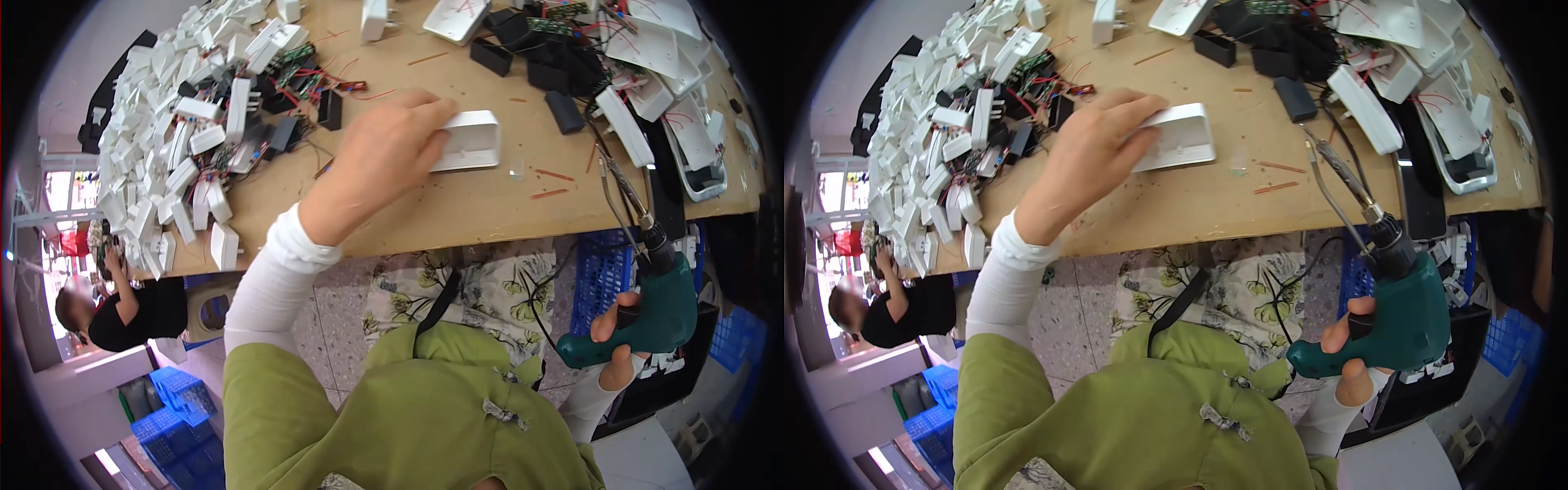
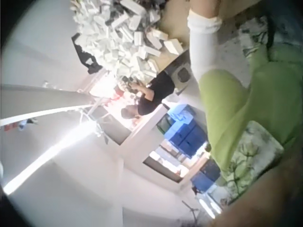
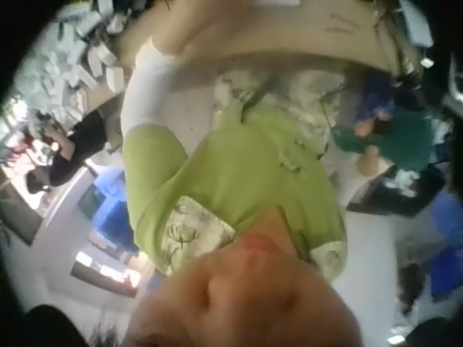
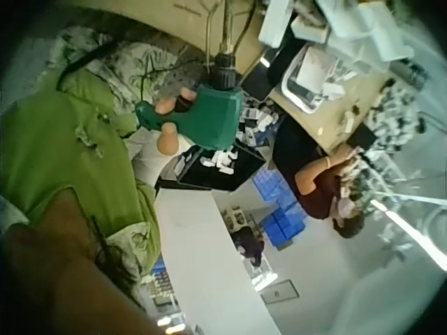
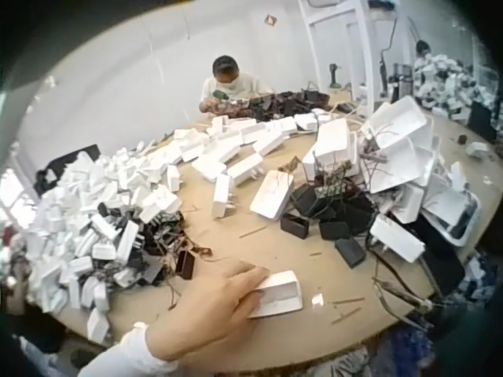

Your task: Soldering electronic wires and components into a white plastic housing using a handheld soldering gun.

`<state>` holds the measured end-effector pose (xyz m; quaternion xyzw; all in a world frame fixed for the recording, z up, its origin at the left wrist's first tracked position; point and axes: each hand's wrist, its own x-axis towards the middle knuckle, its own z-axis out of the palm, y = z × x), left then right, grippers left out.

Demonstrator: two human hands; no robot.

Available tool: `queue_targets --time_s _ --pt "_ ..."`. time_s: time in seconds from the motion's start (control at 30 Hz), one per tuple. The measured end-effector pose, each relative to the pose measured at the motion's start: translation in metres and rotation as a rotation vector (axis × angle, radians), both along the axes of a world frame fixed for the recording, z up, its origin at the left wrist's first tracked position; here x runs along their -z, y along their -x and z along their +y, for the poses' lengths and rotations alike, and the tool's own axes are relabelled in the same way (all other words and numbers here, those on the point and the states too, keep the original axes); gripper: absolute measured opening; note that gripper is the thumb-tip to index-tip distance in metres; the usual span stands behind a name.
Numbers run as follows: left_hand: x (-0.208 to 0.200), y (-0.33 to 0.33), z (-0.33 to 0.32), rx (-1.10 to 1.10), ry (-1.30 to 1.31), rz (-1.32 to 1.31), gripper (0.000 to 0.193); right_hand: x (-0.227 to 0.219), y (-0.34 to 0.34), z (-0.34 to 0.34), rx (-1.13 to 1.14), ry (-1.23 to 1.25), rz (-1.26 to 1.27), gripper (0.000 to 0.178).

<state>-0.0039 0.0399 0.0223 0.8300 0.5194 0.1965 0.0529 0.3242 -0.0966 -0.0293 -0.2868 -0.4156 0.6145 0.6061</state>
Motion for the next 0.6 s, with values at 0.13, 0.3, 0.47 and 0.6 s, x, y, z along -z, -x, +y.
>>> queue_targets --time_s 0.13,0.3,0.47,0.6 --pt "0.000 0.005 -0.006 0.014 -0.134 -0.128 0.027 0.011 -0.031 0.017 -0.452 0.011 0.086 0.067" --pt "-0.034 0.064 -0.023 -0.028 -0.131 -0.012 0.015 0.016 -0.023 -0.002 -0.199 0.043 0.093 0.067" --pt "-0.033 0.087 -0.050 0.202 0.030 0.403 0.018 0.016 -0.013 0.007 -0.317 -0.016 0.068 0.061" --pt "-0.017 0.097 -0.050 0.321 -0.025 0.464 0.018 0.002 0.006 0.003 -0.156 -0.008 -0.012 0.058"
